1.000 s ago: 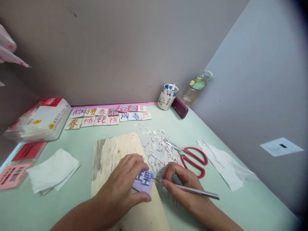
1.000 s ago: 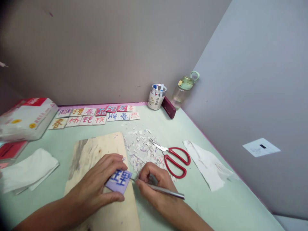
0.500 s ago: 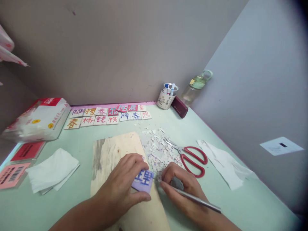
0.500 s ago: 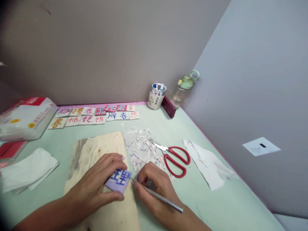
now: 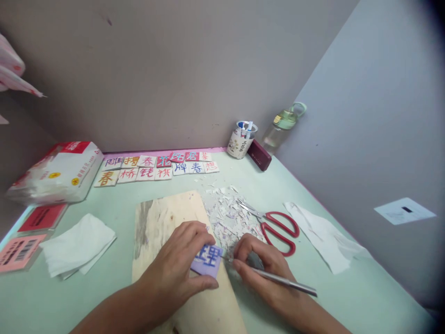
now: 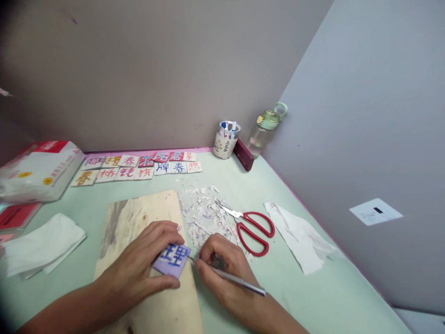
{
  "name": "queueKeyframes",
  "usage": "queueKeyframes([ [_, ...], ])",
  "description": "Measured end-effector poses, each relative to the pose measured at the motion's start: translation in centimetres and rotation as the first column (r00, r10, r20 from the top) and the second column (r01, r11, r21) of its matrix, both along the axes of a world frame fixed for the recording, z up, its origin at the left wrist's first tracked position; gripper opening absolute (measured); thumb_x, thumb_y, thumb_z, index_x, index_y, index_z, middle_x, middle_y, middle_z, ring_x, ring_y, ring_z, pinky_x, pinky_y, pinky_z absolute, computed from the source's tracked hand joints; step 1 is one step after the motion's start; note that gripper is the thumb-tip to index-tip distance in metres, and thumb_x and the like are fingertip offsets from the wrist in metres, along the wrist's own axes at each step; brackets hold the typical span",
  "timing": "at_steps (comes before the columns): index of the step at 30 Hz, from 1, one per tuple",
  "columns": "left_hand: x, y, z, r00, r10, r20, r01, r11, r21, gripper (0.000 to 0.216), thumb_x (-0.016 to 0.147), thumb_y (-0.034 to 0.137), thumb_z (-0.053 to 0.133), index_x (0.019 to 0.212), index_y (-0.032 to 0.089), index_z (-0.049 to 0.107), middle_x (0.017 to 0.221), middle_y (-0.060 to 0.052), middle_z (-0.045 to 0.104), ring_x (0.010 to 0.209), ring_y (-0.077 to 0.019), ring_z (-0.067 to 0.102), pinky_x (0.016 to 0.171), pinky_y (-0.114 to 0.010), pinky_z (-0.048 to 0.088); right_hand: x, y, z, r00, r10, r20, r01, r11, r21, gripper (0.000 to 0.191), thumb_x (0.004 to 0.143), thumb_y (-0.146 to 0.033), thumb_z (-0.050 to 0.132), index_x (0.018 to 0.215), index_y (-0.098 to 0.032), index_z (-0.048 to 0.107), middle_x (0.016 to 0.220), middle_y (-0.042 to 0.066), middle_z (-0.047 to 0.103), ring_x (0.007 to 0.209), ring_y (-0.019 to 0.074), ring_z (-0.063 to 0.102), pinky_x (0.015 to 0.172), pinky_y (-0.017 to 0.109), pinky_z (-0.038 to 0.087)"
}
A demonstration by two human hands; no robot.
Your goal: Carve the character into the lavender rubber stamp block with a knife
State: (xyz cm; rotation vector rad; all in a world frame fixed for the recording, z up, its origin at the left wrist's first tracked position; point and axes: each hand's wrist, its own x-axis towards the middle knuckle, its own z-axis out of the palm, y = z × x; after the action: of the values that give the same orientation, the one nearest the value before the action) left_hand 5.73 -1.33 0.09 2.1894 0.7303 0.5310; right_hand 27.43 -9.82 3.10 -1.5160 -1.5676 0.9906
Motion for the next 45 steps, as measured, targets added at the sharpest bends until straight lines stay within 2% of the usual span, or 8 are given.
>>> queueKeyframes([
  [21, 0.1, 0.0, 0.2, 1.0, -0.002, -0.003, 0.002, 1.0, 0.0, 0.049, 0.075, 0.017, 0.084, 0.114, 0.027, 0.055, 0.123, -0.004, 0.056, 0.126, -0.029, 0.047, 0.106, -0.042, 0.043, 0.1, 0.0, -0.2, 0.997, -0.054, -0.054, 0.053, 0.998, -0.03, 0.018, 0.089, -0.028, 0.059, 0.074, -0.022, 0.051, 0.075, 0.001, 0.059, 0.07, 0.0158, 0.053, 0.061, 0.029, 0.041],
  [26, -0.1, 0.0, 0.3, 1.0, -0.011, -0.021, 0.011, 1.0, -0.004, 0.047, 0.075, 0.016, 0.081, 0.114, 0.027, 0.056, 0.125, -0.005, 0.057, 0.128, -0.0295, 0.047, 0.107, -0.043, 0.044, 0.5, 0.4, 0.0, 0.974, -0.119, -0.191, 0.108, 0.992, -0.068, 0.013, 0.084, -0.031, 0.07, 0.078, -0.02, 0.066, 0.075, 0.001, 0.061, 0.072, 0.0163, 0.056, 0.064, 0.029, 0.044],
  [30, -0.9, 0.5, 0.7, 0.996, -0.072, -0.049, 0.072, 0.997, 0.005, 0.06, 0.074, 0.012, 0.082, 0.125, 0.029, 0.055, 0.132, -0.005, 0.057, 0.13, -0.0282, 0.047, 0.108, -0.042, 0.043, 0.7, 0.5, 0.1, 0.961, -0.096, -0.258, 0.086, 0.995, -0.052, 0.01, 0.082, -0.031, 0.077, 0.088, -0.023, 0.074, 0.084, 0.002, 0.065, 0.077, 0.0178, 0.059, 0.067, 0.03, 0.045],
  [32, -1.3, 0.9, 1.0, 0.995, -0.075, -0.058, 0.076, 0.997, 0.019, 0.062, 0.075, 0.009, 0.079, 0.128, 0.029, 0.054, 0.135, -0.005, 0.057, 0.129, -0.0277, 0.048, 0.107, -0.041, 0.044, 0.5, 0.3, 0.1, 0.969, -0.071, -0.239, 0.069, 0.997, -0.019, 0.01, 0.087, -0.033, 0.074, 0.09, -0.023, 0.074, 0.085, 0.003, 0.065, 0.079, 0.0185, 0.06, 0.068, 0.031, 0.046],
  [37, -1.6, 1.6, 1.8, 0.992, -0.107, -0.074, 0.105, 0.994, -0.026, 0.043, 0.082, 0.011, 0.075, 0.119, 0.027, 0.06, 0.127, -0.005, 0.058, 0.123, -0.0252, 0.051, 0.105, -0.04, 0.045, -1.0, -0.3, 0.1, 0.989, 0.031, -0.144, -0.012, 0.991, 0.136, 0.019, 0.1, -0.03, 0.056, 0.09, -0.023, 0.069, 0.079, 0.001, 0.063, 0.073, 0.0164, 0.06, 0.066, 0.029, 0.046],
  [41, -1.4, 2.0, 1.9, 0.991, -0.122, -0.06, 0.119, 0.992, -0.049, 0.042, 0.08, 0.02, 0.083, 0.117, 0.025, 0.062, 0.122, -0.005, 0.058, 0.121, -0.0253, 0.05, 0.104, -0.04, 0.045, -2.4, -0.2, -0.4, 0.995, 0.096, 0.002, -0.092, 0.948, 0.305, 0.012, 0.099, -0.019, 0.054, 0.09, -0.022, 0.062, 0.079, 0.001, 0.062, 0.07, 0.0144, 0.058, 0.063, 0.027, 0.045],
  [45, -1.4, 2.2, 1.7, 0.991, -0.131, -0.038, 0.129, 0.991, -0.044, 0.043, 0.08, 0.027, 0.085, 0.117, 0.025, 0.062, 0.121, -0.004, 0.059, 0.12, -0.0249, 0.05, 0.104, -0.039, 0.044, -2.9, -0.1, -1.1, 0.993, 0.085, 0.086, -0.111, 0.928, 0.357, 0.011, 0.099, -0.016, 0.054, 0.091, -0.023, 0.057, 0.078, -0.001, 0.059, 0.067, 0.0134, 0.055, 0.061, 0.026, 0.043],
])
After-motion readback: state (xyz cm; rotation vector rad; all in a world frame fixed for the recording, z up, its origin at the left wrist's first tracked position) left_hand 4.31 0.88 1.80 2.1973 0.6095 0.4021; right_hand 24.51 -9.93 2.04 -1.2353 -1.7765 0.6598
